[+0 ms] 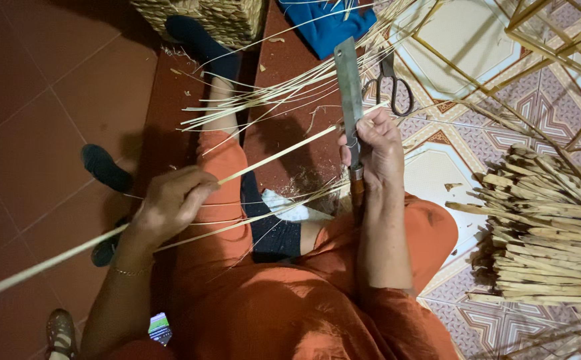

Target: The person sits on the floor and uses a knife to split long bamboo strips into thinner strands. They hold the strip with one hand and draw the knife along its length to separate fibers, repeating the process on multiple strips.

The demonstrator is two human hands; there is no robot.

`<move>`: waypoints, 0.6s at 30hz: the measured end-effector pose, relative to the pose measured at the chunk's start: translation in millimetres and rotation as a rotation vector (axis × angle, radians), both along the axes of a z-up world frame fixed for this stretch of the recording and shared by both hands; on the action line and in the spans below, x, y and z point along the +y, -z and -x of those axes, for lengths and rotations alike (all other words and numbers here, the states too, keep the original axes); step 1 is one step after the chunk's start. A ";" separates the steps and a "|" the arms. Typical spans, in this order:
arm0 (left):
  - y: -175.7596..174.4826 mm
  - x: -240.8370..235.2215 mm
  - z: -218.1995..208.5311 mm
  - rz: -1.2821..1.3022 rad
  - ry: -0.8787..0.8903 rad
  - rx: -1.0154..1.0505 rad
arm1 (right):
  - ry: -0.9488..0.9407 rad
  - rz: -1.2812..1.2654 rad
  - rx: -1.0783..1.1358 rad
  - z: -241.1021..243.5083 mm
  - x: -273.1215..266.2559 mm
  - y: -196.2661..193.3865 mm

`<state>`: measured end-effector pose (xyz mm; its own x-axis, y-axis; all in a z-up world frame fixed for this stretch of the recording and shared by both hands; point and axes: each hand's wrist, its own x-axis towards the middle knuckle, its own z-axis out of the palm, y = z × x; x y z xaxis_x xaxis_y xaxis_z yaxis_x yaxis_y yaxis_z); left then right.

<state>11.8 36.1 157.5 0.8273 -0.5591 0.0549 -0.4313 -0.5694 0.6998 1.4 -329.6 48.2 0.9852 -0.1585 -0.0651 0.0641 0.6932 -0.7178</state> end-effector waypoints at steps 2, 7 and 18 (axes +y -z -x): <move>-6.3 2.5 -2.0 -0.005 0.035 -0.045 | 0.002 -0.062 -0.046 -0.9 -5.9 6.2; -17.2 14.7 -4.6 -0.109 -0.051 -0.029 | 0.081 -0.061 -0.042 3.9 -35.0 27.9; -35.1 133.3 -64.6 -0.277 -0.441 -0.797 | 0.149 -0.077 -0.029 3.4 -58.7 41.6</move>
<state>76.4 169.3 192.6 0.7430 -0.2832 0.6064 -0.4298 -0.8964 0.1081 -2.0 -388.3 6.6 0.9528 -0.2985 -0.0546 0.1902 0.7276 -0.6592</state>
